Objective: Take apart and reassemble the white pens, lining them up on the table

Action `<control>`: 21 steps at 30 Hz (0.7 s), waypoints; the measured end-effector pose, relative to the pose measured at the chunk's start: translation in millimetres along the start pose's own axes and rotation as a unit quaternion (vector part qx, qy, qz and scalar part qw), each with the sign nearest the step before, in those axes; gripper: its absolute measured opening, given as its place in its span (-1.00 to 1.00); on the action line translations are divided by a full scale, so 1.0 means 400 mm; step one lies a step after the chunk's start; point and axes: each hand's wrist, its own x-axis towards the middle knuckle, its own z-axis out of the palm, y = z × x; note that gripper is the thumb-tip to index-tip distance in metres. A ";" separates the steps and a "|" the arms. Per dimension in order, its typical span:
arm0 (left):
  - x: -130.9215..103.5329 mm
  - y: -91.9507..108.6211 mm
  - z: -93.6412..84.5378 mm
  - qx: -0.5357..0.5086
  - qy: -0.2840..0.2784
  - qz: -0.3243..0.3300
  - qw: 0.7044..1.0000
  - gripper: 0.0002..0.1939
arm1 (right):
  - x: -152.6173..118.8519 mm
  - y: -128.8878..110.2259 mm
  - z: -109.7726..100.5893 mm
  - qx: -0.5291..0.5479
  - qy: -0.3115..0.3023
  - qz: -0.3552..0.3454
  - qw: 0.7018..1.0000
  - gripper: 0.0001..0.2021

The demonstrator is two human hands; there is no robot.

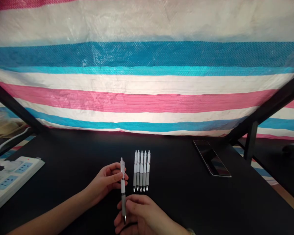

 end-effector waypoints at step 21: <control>0.001 0.007 -0.002 0.015 0.001 0.012 1.000 -0.77 | -0.007 -0.011 0.003 0.003 0.001 0.026 1.000 -0.66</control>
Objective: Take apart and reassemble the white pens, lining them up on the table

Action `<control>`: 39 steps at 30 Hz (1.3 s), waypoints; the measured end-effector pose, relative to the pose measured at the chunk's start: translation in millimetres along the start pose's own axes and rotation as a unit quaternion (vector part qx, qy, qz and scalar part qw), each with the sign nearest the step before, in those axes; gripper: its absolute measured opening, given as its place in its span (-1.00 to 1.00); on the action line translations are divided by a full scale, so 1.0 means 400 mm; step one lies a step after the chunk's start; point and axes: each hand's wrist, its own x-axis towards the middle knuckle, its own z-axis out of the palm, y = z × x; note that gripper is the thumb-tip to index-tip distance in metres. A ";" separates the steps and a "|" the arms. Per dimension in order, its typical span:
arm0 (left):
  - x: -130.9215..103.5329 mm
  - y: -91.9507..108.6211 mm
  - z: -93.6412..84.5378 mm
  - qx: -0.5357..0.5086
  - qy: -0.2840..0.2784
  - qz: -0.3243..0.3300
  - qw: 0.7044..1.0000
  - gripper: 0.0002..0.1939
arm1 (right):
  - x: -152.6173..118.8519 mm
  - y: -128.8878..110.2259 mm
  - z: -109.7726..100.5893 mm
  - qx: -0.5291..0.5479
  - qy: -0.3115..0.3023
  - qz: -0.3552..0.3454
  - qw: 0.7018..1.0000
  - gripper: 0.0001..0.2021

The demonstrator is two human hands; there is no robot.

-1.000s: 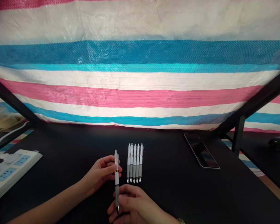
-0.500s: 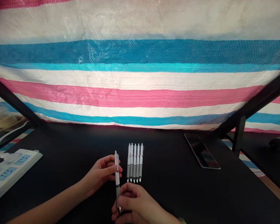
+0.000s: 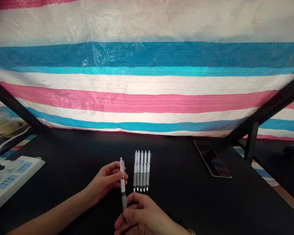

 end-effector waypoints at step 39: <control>0.018 0.028 -0.013 -0.076 0.112 0.029 0.990 -0.71 | 0.020 0.028 -0.023 -0.131 0.052 0.037 0.989 -0.64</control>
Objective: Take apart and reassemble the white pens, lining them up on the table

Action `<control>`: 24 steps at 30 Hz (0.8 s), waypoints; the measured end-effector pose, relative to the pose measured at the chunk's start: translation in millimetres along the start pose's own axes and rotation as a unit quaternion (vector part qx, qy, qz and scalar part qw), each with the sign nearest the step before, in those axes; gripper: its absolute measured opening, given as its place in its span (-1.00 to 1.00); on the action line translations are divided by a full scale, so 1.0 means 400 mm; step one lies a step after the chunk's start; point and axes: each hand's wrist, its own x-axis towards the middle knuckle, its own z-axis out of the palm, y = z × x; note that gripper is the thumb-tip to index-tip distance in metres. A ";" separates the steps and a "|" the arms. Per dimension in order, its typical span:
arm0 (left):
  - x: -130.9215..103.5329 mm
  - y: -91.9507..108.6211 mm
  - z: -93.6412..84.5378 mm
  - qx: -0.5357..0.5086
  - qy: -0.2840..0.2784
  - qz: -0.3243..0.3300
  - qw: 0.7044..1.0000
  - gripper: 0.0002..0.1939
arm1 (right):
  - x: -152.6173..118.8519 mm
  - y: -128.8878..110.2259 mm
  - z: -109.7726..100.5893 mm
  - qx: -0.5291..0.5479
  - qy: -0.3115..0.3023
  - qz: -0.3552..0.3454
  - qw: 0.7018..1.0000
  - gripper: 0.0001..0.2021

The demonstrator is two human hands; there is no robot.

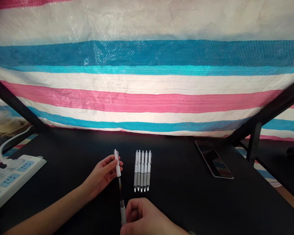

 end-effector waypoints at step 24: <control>-0.042 -0.035 0.019 0.053 -0.193 -0.047 0.979 -0.83 | -0.012 -0.006 0.004 0.070 -0.016 -0.067 0.995 -0.68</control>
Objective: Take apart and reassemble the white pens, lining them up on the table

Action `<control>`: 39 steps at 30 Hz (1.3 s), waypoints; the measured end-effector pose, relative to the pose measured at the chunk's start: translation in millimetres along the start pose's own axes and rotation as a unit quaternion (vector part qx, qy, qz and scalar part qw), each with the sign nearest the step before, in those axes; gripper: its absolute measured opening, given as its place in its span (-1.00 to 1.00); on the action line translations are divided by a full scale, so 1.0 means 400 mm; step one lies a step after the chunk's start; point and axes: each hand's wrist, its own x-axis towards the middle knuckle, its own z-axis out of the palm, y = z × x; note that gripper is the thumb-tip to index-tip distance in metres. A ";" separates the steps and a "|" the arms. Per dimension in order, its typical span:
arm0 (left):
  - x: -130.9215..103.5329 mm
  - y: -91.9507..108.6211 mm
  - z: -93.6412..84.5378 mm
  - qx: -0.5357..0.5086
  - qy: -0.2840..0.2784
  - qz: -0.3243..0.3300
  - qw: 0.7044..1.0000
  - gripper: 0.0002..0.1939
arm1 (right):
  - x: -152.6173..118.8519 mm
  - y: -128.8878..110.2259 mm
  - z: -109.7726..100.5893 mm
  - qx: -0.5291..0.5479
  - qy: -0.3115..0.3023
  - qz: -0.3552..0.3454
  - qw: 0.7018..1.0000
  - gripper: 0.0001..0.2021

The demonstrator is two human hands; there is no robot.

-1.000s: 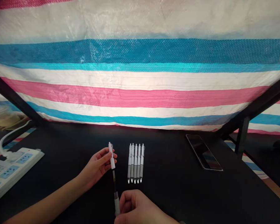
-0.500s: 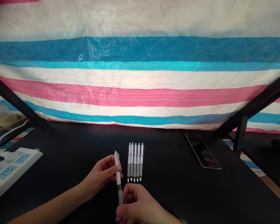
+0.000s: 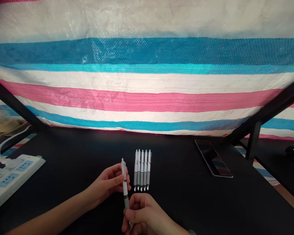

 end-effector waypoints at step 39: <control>0.004 0.003 0.001 0.037 0.046 0.014 0.998 -0.82 | 0.004 -0.016 0.017 0.005 0.032 0.032 0.999 -0.55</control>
